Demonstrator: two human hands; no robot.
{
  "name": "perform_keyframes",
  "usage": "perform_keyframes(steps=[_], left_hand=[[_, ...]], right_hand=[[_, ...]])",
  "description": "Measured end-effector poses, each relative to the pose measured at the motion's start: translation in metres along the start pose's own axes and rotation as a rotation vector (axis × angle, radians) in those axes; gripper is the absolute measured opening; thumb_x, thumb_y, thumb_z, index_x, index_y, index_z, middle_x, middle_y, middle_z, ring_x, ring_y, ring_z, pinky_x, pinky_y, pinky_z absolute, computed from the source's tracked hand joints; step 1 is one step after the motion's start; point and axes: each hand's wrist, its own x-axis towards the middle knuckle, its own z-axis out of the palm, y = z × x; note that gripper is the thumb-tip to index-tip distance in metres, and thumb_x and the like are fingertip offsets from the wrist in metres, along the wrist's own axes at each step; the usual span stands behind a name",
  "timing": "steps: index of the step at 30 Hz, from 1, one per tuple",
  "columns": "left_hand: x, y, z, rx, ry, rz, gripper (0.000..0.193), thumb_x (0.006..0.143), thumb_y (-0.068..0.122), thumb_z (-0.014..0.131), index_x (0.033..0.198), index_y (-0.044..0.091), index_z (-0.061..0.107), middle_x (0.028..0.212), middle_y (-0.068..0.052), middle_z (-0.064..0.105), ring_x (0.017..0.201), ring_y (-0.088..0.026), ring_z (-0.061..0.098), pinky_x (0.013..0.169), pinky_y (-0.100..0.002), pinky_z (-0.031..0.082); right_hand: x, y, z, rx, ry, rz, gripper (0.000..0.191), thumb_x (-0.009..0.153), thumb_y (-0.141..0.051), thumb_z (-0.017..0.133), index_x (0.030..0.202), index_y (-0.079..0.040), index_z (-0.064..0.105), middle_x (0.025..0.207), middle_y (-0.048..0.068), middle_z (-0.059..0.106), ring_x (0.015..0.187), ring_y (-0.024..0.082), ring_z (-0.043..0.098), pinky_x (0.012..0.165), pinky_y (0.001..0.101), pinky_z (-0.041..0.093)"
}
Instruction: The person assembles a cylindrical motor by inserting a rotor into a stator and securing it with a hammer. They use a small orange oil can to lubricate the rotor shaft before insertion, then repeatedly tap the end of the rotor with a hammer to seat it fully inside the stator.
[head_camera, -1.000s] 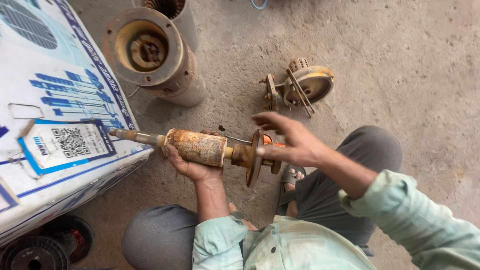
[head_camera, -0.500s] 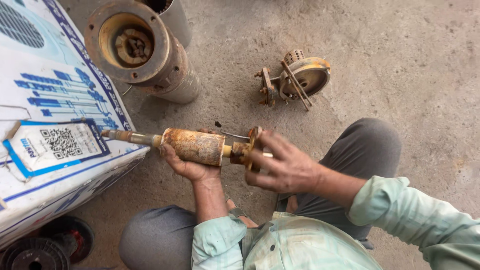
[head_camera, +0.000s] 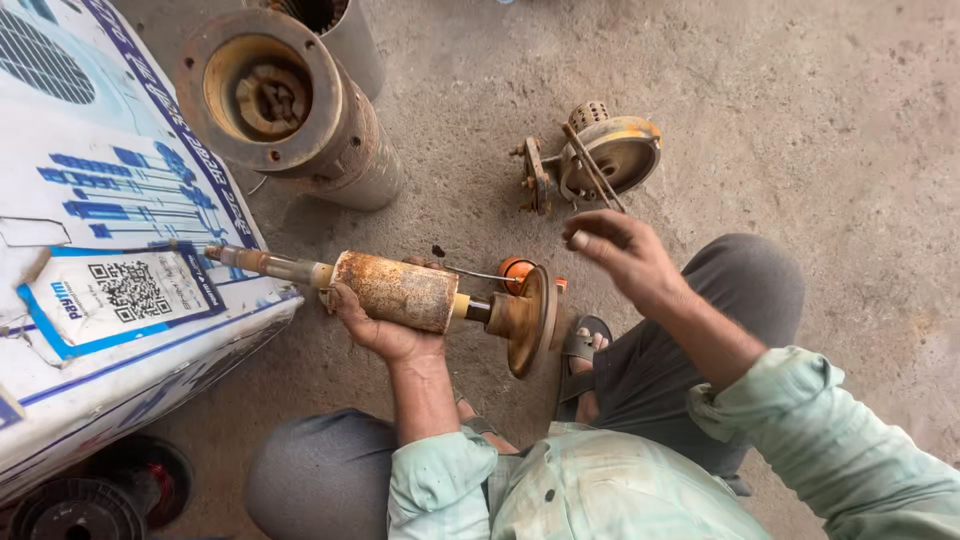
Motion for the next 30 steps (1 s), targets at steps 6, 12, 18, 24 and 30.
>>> perform_keyframes(steps=[6,12,18,24,30], left_hand=[[0.002,-0.005,-0.014,-0.026,0.030,-0.089,0.077,0.084,0.065,0.067,0.134,0.010,0.047,0.100,-0.023,0.064,0.086,-0.035,0.071,0.075,-0.052,0.063],[0.003,-0.007,-0.013,-0.009,0.107,-0.049,0.077,0.082,0.065,0.066,0.134,0.013,0.046,0.104,-0.017,0.063,0.087,-0.035,0.071,0.075,-0.053,0.064],[0.002,-0.008,-0.013,-0.019,0.096,-0.087,0.073,0.084,0.065,0.064,0.134,0.014,0.045,0.106,-0.018,0.059,0.086,-0.033,0.071,0.072,-0.052,0.064],[-0.001,-0.011,-0.009,-0.009,0.109,-0.102,0.073,0.084,0.063,0.066,0.135,0.016,0.044,0.107,-0.017,0.058,0.088,-0.033,0.070,0.075,-0.052,0.065],[0.004,-0.011,-0.010,-0.046,0.108,-0.073,0.074,0.084,0.062,0.066,0.135,0.013,0.044,0.106,-0.021,0.058,0.086,-0.034,0.070,0.076,-0.051,0.064]], right_hand=[[-0.012,-0.016,0.016,0.037,-0.258,-0.211,0.085,0.090,-0.060,0.069,0.148,-0.002,0.048,0.145,0.017,0.058,0.138,0.029,0.054,0.117,0.0460,0.041],[-0.010,0.022,0.039,0.599,-0.374,0.298,0.101,0.080,-0.074,0.058,0.157,-0.013,0.034,0.149,0.017,0.052,0.136,0.034,0.052,0.110,0.0560,0.044],[-0.017,0.013,0.061,0.787,-0.332,0.617,0.104,0.075,-0.080,0.057,0.150,-0.010,0.042,0.137,0.025,0.058,0.127,0.042,0.058,0.099,0.0650,0.052],[-0.016,-0.029,0.051,-0.496,-0.322,-0.303,0.101,0.069,-0.060,0.083,0.144,-0.005,0.041,0.138,0.025,0.049,0.131,0.042,0.052,0.107,0.0598,0.049],[-0.046,-0.019,0.060,-0.923,-0.056,-0.834,0.087,0.065,-0.060,0.088,0.129,-0.014,0.050,0.136,0.026,0.043,0.135,0.054,0.040,0.102,0.0703,0.043]])
